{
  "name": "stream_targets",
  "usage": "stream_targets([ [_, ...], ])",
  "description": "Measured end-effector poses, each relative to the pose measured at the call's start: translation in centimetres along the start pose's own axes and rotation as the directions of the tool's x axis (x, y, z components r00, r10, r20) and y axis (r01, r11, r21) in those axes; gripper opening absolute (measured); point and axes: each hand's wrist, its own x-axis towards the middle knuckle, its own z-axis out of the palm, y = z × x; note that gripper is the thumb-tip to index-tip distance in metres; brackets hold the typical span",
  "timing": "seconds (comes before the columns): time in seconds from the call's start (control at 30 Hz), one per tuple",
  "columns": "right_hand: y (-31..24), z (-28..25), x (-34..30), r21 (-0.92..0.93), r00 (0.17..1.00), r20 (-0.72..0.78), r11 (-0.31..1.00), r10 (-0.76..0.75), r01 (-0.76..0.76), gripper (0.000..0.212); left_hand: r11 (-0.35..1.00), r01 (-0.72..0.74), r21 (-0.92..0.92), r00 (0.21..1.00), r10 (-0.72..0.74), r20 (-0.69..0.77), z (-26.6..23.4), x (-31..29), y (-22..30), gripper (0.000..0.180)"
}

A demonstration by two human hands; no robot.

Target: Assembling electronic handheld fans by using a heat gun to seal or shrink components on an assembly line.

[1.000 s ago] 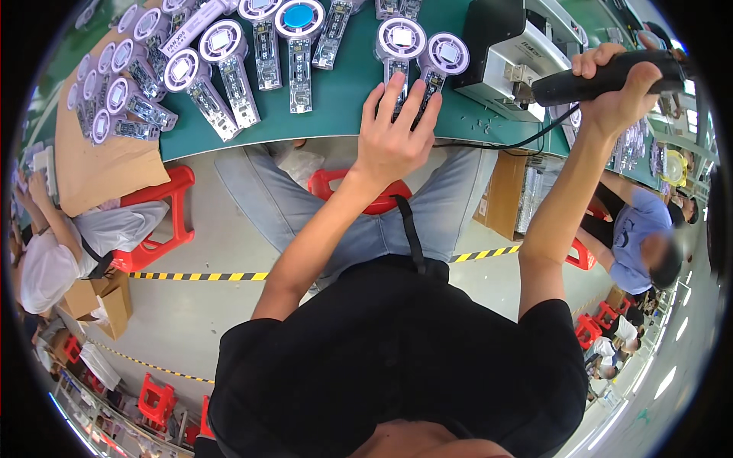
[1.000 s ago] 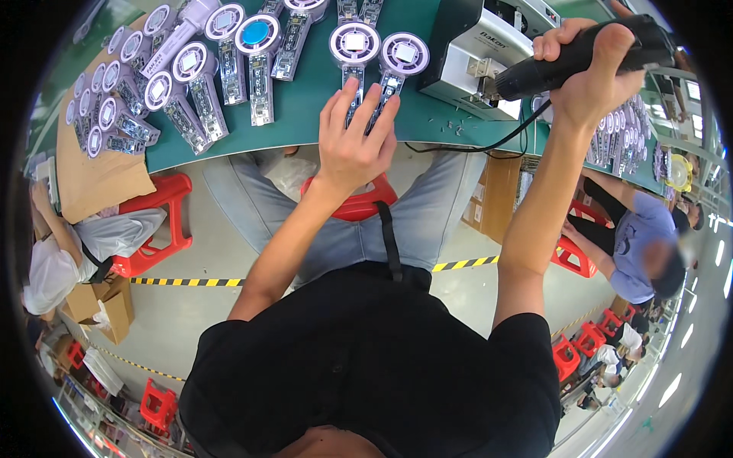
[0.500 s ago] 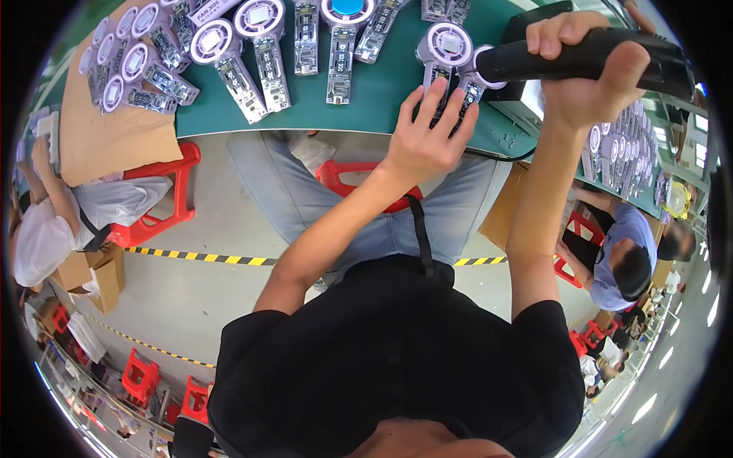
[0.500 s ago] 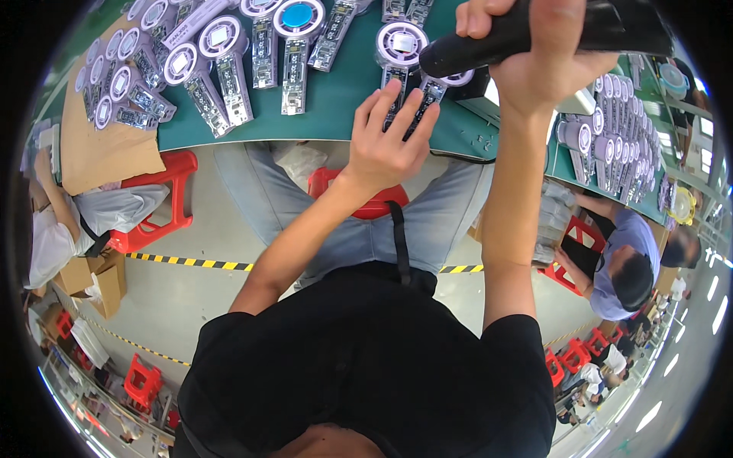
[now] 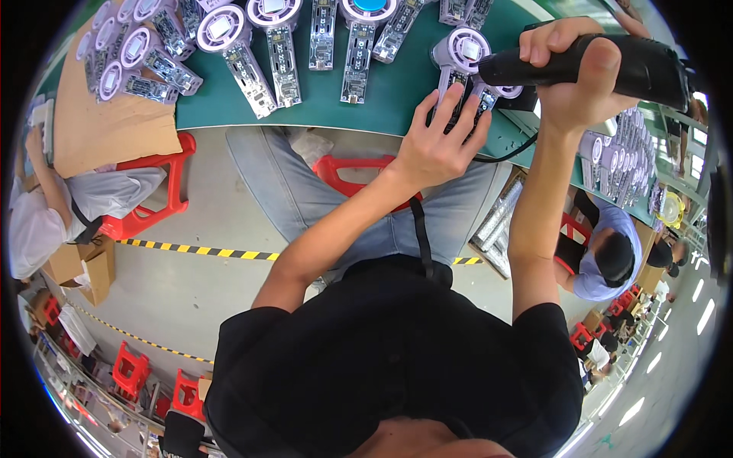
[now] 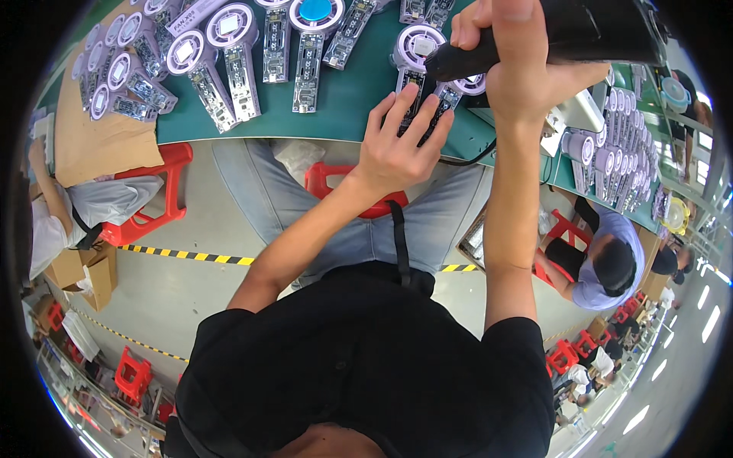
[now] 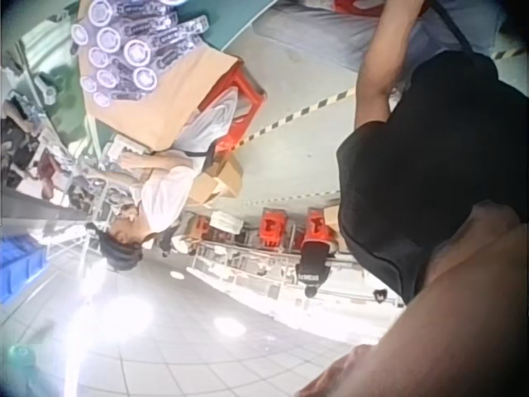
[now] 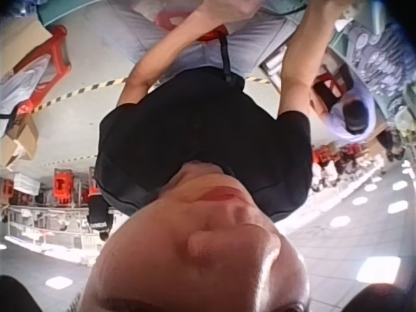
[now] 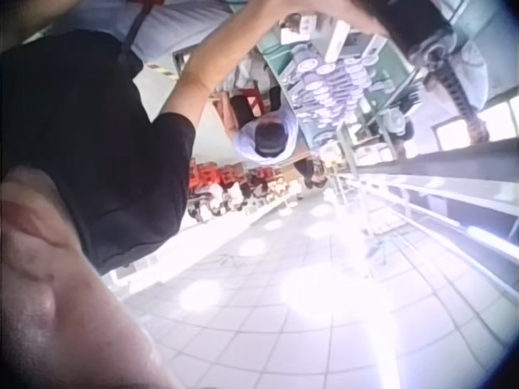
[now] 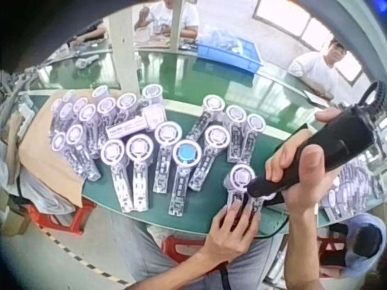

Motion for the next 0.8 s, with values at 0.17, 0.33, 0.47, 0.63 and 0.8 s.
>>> stream_targets([
  [0.17,0.7,-0.5,-0.7,0.101,1.000,0.016,0.995,-0.004,0.003,0.053,1.000,0.008,0.000,1.000,-0.008,0.003,0.0,0.1,0.1,0.032],
  [0.33,0.7,-0.1,-0.7,0.096,1.000,0.018,0.995,-0.006,0.004,0.055,1.000,0.010,0.006,1.000,-0.009,-0.007,0.1,0.2,0.2,0.031],
  [0.47,0.8,-0.6,-0.9,0.104,1.000,0.002,0.994,0.017,-0.017,0.056,1.000,0.013,-0.004,1.000,-0.013,0.002,-0.2,0.4,0.4,0.023],
  [0.63,0.6,-1.5,-2.3,0.109,0.990,-0.143,0.993,-0.017,0.033,0.063,1.000,0.002,-0.029,1.000,-0.001,0.015,-0.2,0.4,0.4,0.026],
  [0.8,-4.5,-5.7,-1.4,0.138,0.983,-0.134,0.980,-0.128,0.146,0.049,1.000,-0.008,-0.021,1.000,0.008,0.020,-0.5,0.2,-0.1,0.027],
])
